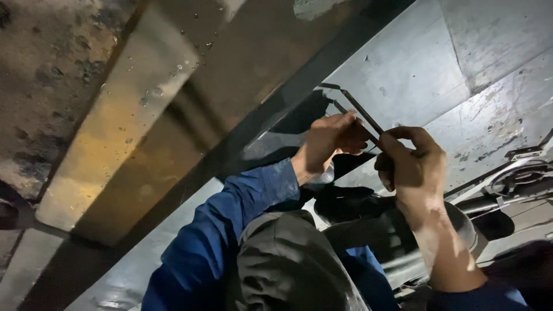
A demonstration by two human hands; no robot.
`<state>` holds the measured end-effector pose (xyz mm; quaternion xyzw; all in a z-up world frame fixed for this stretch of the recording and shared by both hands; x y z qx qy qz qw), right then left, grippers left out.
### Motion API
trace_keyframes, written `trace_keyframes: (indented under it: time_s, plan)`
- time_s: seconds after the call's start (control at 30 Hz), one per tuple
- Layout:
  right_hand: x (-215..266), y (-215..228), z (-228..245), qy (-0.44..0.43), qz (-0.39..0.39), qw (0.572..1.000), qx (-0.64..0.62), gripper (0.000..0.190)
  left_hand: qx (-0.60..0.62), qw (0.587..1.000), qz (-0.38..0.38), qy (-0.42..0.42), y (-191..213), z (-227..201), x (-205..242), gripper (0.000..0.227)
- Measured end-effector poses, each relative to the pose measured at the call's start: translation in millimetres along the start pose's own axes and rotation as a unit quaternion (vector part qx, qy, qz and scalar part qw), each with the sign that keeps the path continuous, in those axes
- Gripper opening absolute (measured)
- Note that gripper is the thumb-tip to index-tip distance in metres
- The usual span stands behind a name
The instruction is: Marking lines on a metal plate using a caliper for measurement.
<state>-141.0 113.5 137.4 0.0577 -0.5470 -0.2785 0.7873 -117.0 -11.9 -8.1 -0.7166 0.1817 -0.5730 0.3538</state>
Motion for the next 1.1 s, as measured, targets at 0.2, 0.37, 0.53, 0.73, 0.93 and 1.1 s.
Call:
trace_keyframes:
  time_s: [0.2,0.37,0.53,0.73,0.93,1.1]
  plan:
    - [17,9,11,0.204,0.032,0.94,0.271,0.04,-0.059,0.997,-0.031,0.034,6,-6,2,0.036]
    - [26,10,7,0.4,0.022,0.647,0.649,0.05,-0.052,0.998,-0.013,0.024,6,-13,7,0.033]
    - [31,-18,10,0.496,0.1,0.499,0.703,0.049,-0.011,1.0,-0.008,0.007,8,-18,9,0.033]
    - [22,-45,-18,0.365,0.154,0.48,0.783,0.045,-0.059,0.998,-0.028,0.018,21,-21,15,0.036]
    - [33,-78,2,0.16,0.156,0.736,0.639,0.047,-0.062,0.995,-0.072,0.038,49,-24,29,0.036]
    - [33,-85,34,0.01,0.154,0.866,0.475,0.046,-0.075,0.988,-0.135,-0.004,68,-32,37,0.042]
Point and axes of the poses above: each hand's wrist, its own x-axis away from the middle knuckle, its own y-axis out of the back of the hand, z = x × y, the point moved 4 cm from there along -x, towards the middle knuckle, and after that the axes turned 9 degrees about -x, right-handed, at the moved point
